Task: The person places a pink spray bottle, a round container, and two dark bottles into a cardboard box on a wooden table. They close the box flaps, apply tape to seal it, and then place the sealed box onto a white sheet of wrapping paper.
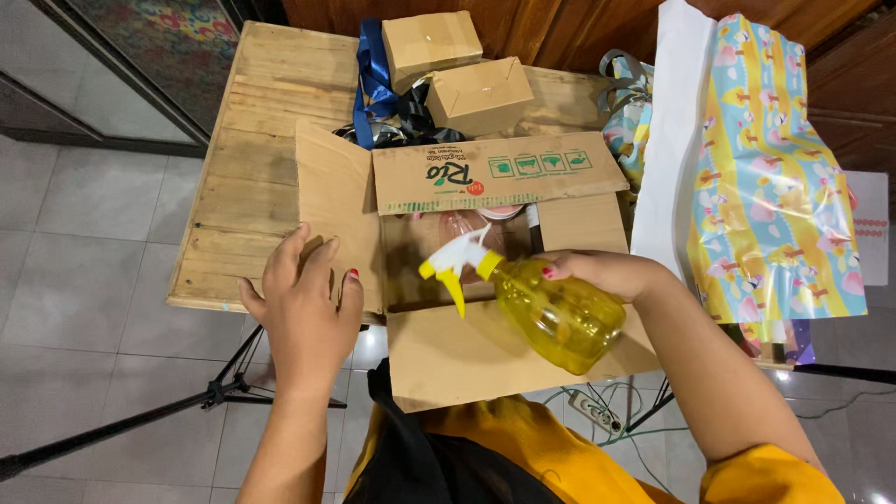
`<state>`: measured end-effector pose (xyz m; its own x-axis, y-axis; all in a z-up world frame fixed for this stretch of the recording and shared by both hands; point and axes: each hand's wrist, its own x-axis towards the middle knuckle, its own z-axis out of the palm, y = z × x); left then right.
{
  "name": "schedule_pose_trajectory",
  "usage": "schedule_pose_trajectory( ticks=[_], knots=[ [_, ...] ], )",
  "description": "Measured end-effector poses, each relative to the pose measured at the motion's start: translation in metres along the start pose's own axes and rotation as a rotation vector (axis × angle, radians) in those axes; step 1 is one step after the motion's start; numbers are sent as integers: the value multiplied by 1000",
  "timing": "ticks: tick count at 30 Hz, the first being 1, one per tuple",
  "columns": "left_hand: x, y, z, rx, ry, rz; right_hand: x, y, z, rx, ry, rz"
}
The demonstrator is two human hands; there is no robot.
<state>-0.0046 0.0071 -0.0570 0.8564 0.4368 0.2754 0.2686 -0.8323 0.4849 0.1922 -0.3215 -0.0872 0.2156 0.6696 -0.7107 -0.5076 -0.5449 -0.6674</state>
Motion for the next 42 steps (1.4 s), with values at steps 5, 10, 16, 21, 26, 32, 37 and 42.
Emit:
schedule_pose_trajectory(
  ticks=[5, 10, 16, 21, 26, 32, 37, 42],
  knots=[
    [-4, -9, 2, 77, -48, -50, 71, -10, 20, 158, 92, 177],
    [-3, -13, 1, 104, -103, -79, 112, -40, 57, 255, 285, -244],
    [-2, -18, 4, 109, -117, -76, 128, -68, 88, -268, 512, -30],
    [-1, -17, 1, 97, -115, -74, 134, -54, 100, -1153, 832, -545],
    [0, -4, -5, 70, -68, -13, 131, -39, 116, -1245, 925, -437],
    [1, 35, 12, -148, -86, 309, 96, -34, 96, -1438, 1060, -591],
    [11, 49, 27, -368, -27, 294, 79, -13, 90, -1221, 934, -420],
    [2, 48, 42, -374, 7, 300, 73, -2, 81, -1176, 976, -542]
  ],
)
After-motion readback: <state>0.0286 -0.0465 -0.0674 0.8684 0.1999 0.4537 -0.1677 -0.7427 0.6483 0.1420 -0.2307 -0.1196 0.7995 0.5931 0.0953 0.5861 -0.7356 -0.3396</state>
